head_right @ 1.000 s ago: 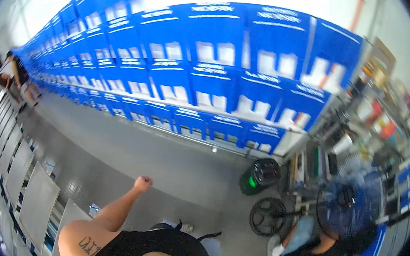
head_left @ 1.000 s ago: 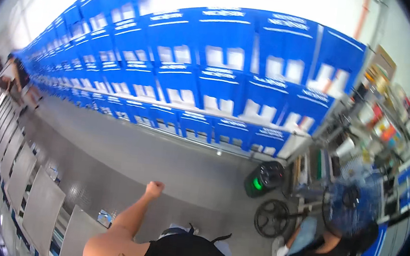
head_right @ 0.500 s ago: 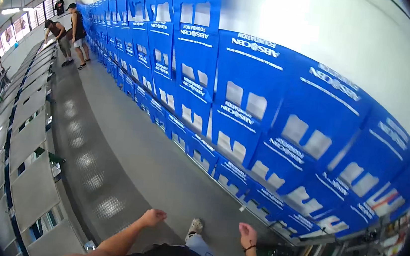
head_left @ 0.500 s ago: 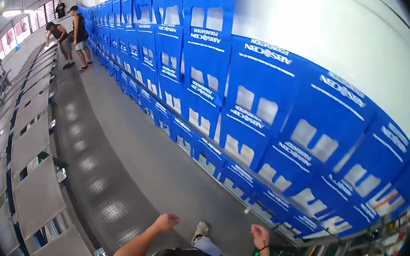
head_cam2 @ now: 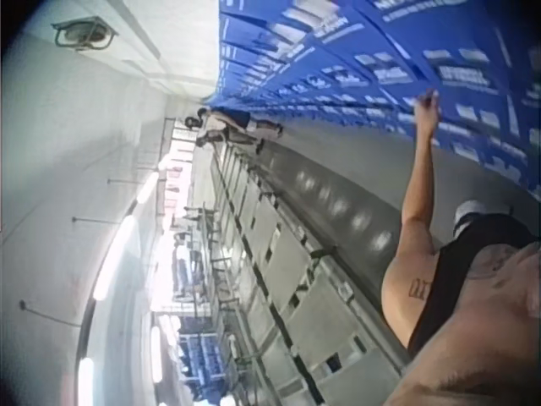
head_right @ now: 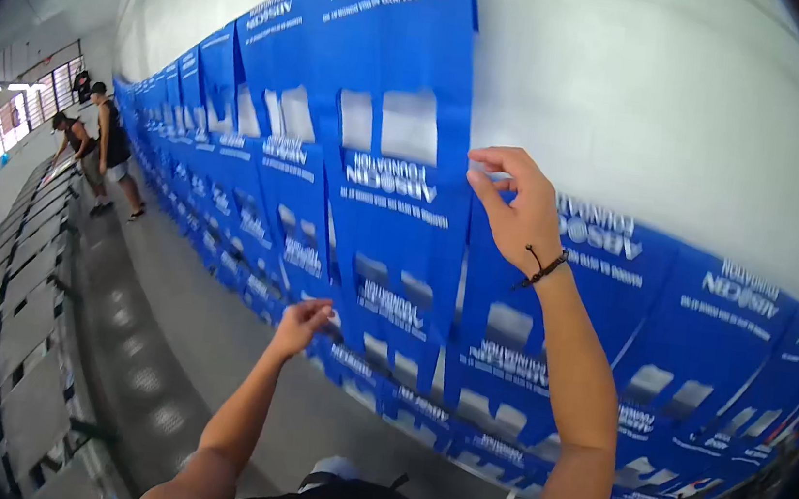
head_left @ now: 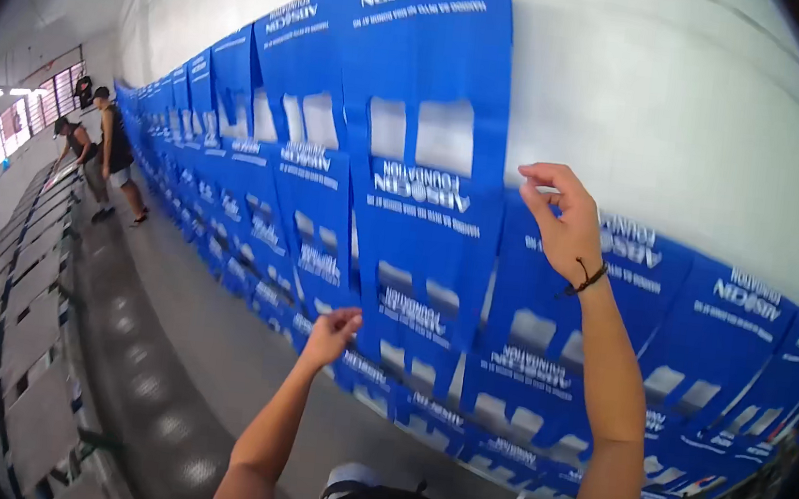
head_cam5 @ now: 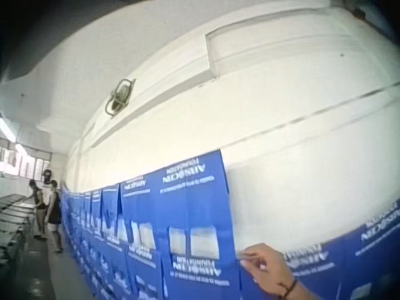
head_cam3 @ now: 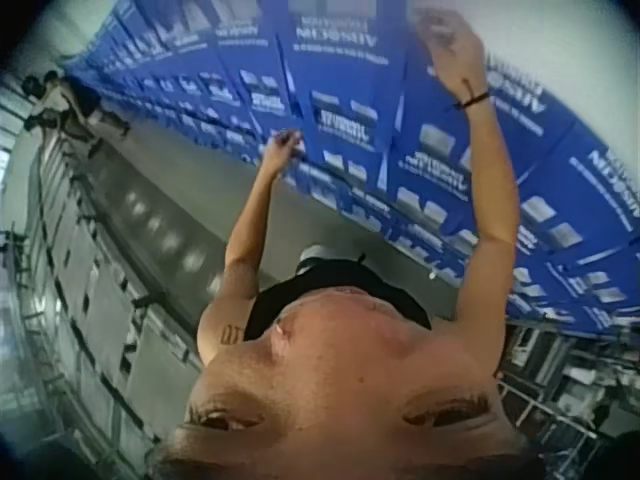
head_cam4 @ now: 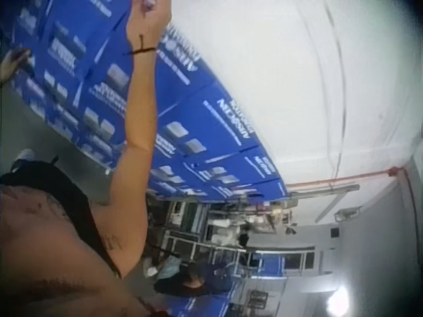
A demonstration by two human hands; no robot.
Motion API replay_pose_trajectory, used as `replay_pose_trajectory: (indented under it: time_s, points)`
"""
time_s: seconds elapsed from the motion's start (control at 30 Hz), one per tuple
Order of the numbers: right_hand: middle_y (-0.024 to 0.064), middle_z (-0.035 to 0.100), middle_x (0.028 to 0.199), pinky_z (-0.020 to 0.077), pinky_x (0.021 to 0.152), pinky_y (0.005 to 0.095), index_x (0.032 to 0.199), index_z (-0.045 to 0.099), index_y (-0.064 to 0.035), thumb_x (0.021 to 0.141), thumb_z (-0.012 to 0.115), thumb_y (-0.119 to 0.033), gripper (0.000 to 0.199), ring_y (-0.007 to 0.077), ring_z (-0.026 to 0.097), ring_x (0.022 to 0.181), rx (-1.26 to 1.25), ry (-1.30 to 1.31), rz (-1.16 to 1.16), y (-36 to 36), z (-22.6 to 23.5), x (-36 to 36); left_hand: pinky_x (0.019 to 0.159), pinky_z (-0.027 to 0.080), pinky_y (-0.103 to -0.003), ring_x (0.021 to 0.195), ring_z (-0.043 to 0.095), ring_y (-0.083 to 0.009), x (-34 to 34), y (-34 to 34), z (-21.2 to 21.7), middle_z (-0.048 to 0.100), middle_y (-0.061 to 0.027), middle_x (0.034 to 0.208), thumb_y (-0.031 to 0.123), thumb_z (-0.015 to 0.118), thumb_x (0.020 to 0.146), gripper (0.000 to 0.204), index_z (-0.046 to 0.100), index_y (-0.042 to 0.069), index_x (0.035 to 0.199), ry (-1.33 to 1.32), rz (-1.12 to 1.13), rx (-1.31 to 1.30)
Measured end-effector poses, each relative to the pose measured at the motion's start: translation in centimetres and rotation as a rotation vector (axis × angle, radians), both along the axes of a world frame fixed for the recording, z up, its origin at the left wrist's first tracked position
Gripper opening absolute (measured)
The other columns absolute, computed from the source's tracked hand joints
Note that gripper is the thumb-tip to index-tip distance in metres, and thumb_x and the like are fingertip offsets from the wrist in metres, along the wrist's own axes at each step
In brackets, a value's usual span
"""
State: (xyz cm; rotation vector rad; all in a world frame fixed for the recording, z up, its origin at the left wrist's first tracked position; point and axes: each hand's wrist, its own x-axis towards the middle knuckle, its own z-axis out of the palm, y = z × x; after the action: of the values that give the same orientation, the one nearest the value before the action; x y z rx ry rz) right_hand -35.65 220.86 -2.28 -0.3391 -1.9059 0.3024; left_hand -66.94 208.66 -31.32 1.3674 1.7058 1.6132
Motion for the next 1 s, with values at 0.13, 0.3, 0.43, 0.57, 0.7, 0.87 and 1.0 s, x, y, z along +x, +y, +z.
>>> replay_pose_trajectory:
  time_s: [0.13,0.3,0.43,0.57,0.7,0.87,1.0]
  points:
    - [0.0076,0.065,0.104,0.0494,0.076,0.0282,0.114,0.061,-0.0032,0.088,0.064,-0.019,0.030,0.0168,0.062,0.087,0.121,0.124,-0.199,6.6,9.5,-7.2,0.075,0.049,-0.029,0.086,0.064,-0.0145,-9.1,8.8,18.2,0.070,-0.0116,0.091,0.021,0.064,0.090,0.029,0.065,-0.002,0.108,0.256,0.044,0.361]
    - [0.0083,0.067,0.100,0.0501,0.071,0.0263,0.114,0.061,-0.0021,0.091,0.061,-0.025,0.032,0.0150,0.062,0.084,-0.097,0.211,-0.224,12.6,19.9,-11.8,0.084,0.048,-0.032,0.094,0.063,-0.0196,-19.5,19.1,38.2,0.067,-0.0136,0.102,0.030,0.062,0.091,0.042,0.060,-0.003,0.117,0.152,0.169,0.757]
    - [0.0055,0.067,0.087,0.0471,0.065,0.0232,0.104,0.065,0.0002,0.090,0.062,-0.025,0.029,0.0106,0.059,0.073,-0.254,0.232,-0.279,12.2,21.4,-13.0,0.080,0.049,-0.032,0.093,0.062,-0.0219,-19.5,21.0,44.0,0.066,-0.0124,0.102,0.038,0.062,0.089,0.049,0.060,-0.001,0.119,-0.029,-0.082,0.476]
    - [0.0027,0.065,0.078,0.0445,0.061,0.0226,0.096,0.068,0.0014,0.089,0.065,-0.024,0.027,0.0078,0.054,0.066,-0.223,0.245,-0.296,11.4,21.4,-14.1,0.066,0.048,-0.027,0.084,0.061,-0.0154,-21.6,23.8,45.8,0.066,-0.0111,0.095,0.040,0.063,0.088,0.047,0.064,0.000,0.113,0.068,0.052,0.502]
    - [0.0012,0.063,0.079,0.0440,0.063,0.0224,0.096,0.068,0.0004,0.088,0.066,-0.024,0.026,0.0077,0.054,0.068,-0.231,0.235,-0.274,10.9,22.4,-13.5,0.053,0.039,-0.026,0.060,0.051,-0.0104,-21.8,23.2,46.7,0.059,-0.0016,0.070,0.034,0.063,0.090,0.033,0.068,0.002,0.095,-0.073,-0.113,0.601]
    - [0.0025,0.063,0.090,0.0464,0.074,0.0244,0.101,0.066,-0.0010,0.091,0.062,-0.025,0.026,0.0112,0.057,0.081,-0.194,0.253,-0.215,7.8,26.7,-12.2,0.079,0.043,-0.036,0.091,0.051,-0.0157,-20.0,21.4,51.0,0.058,-0.0049,0.100,0.038,0.061,0.090,0.038,0.061,0.006,0.111,-0.191,-0.263,0.538]
    - [0.0088,0.066,0.098,0.0520,0.076,0.0318,0.106,0.065,0.0001,0.093,0.057,-0.019,0.025,0.0175,0.063,0.087,-0.091,0.281,-0.180,6.7,29.5,-8.2,0.092,0.040,-0.043,0.100,0.052,-0.0193,-17.2,22.5,54.3,0.057,-0.0052,0.113,0.037,0.061,0.089,0.042,0.058,0.007,0.118,-0.104,-0.458,0.462]
